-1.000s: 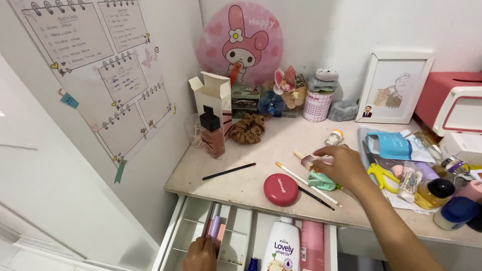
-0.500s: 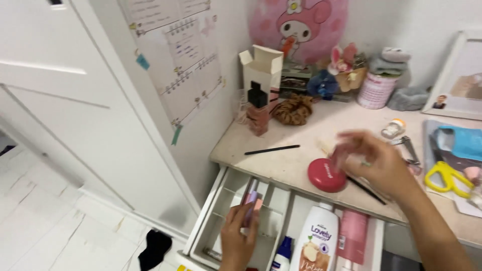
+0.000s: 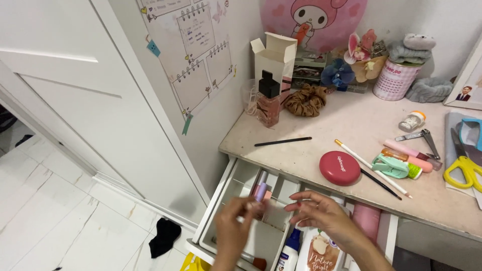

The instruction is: The person organizes a cluttered desk by picking up various cosmetic and personal care items and placing them into a white drawer organizer. Items handled include bottles, tubes, a compact, and a nail clipper, which are arranged into compartments within the drawer.

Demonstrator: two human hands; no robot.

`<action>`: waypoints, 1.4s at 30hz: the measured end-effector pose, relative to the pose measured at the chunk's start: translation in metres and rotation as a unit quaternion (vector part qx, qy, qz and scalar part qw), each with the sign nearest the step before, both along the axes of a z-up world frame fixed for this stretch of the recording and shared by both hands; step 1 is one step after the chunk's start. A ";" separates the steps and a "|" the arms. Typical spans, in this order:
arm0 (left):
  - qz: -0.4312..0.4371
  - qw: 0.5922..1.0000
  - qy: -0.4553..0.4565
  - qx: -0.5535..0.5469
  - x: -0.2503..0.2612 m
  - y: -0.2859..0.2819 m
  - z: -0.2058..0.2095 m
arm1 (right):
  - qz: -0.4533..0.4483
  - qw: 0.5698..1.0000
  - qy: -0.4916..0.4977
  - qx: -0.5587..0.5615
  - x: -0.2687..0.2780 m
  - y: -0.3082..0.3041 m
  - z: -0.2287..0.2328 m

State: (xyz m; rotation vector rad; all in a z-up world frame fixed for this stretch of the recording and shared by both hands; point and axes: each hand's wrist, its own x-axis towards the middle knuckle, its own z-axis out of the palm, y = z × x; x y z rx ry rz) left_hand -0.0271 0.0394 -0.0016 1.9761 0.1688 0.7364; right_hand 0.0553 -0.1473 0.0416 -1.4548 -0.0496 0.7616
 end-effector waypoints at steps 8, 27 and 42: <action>0.115 0.983 0.026 0.144 0.041 0.060 -0.049 | -0.093 0.995 -0.011 0.026 0.004 -0.028 -0.028; 0.112 0.911 0.051 0.394 0.064 0.092 -0.113 | -0.249 0.954 -0.166 0.008 0.032 -0.129 0.041; 0.113 0.876 -0.069 0.464 0.055 0.099 -0.119 | -0.200 0.802 -0.435 -0.356 0.084 -0.163 0.020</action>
